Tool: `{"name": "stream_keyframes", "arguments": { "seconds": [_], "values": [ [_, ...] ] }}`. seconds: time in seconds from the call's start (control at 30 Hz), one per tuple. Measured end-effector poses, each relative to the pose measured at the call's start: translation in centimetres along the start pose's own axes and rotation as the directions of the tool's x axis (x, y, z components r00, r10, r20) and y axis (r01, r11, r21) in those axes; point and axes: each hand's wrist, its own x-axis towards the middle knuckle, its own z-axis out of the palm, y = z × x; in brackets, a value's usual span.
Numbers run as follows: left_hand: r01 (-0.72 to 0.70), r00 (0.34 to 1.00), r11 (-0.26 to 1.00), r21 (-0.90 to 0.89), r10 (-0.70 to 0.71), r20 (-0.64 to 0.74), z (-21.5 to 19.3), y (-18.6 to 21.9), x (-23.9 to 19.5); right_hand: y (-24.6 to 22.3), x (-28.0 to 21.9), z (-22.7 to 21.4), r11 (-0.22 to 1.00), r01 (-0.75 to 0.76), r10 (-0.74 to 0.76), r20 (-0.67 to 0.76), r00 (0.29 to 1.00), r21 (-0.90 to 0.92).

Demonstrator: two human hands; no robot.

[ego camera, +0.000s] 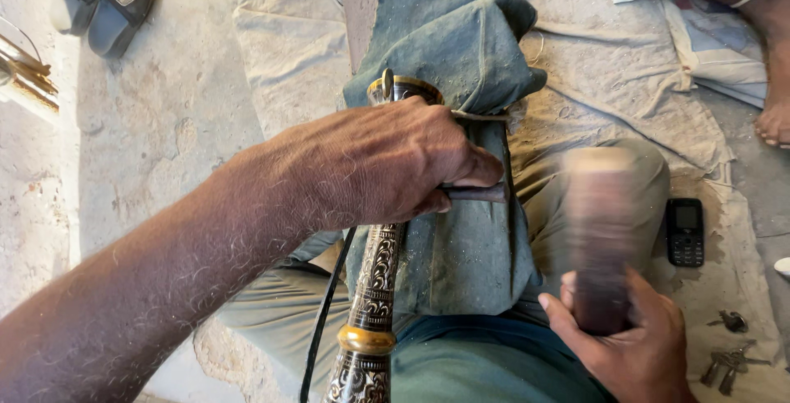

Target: The person holds a decorative metal hookah pipe in their left hand and uses a hammer in their right hand to repeatedly strike the metal surface. They rotate the pipe to work on different sections of the body and handle.

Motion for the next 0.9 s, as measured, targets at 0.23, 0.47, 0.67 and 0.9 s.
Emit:
{"name": "stream_keyframes", "arguments": {
  "seconds": [0.23,0.47,0.67,0.9],
  "values": [
    [-0.011,1.0,1.0,0.009,0.011,-0.001,0.3,-0.1,0.0,0.6,-0.3,-0.1,0.999,-0.008,0.005,-0.056,0.998,-0.047],
    [-0.021,0.999,0.999,-0.047,0.019,-0.046,0.8,-0.3,-0.2,-0.1,-0.4,-0.2,0.995,-0.024,0.02,-0.041,0.999,-0.094],
    [-0.072,0.994,0.995,-0.065,0.066,-0.089,0.2,0.0,0.0,-0.1,-1.0,0.5,0.996,-0.075,0.079,-0.108,0.991,0.044],
    [0.003,1.0,0.999,-0.04,-0.004,-0.027,0.6,0.1,0.2,-0.4,-0.9,1.0,0.962,-0.157,0.18,-0.086,0.98,0.223]
  ]
}}
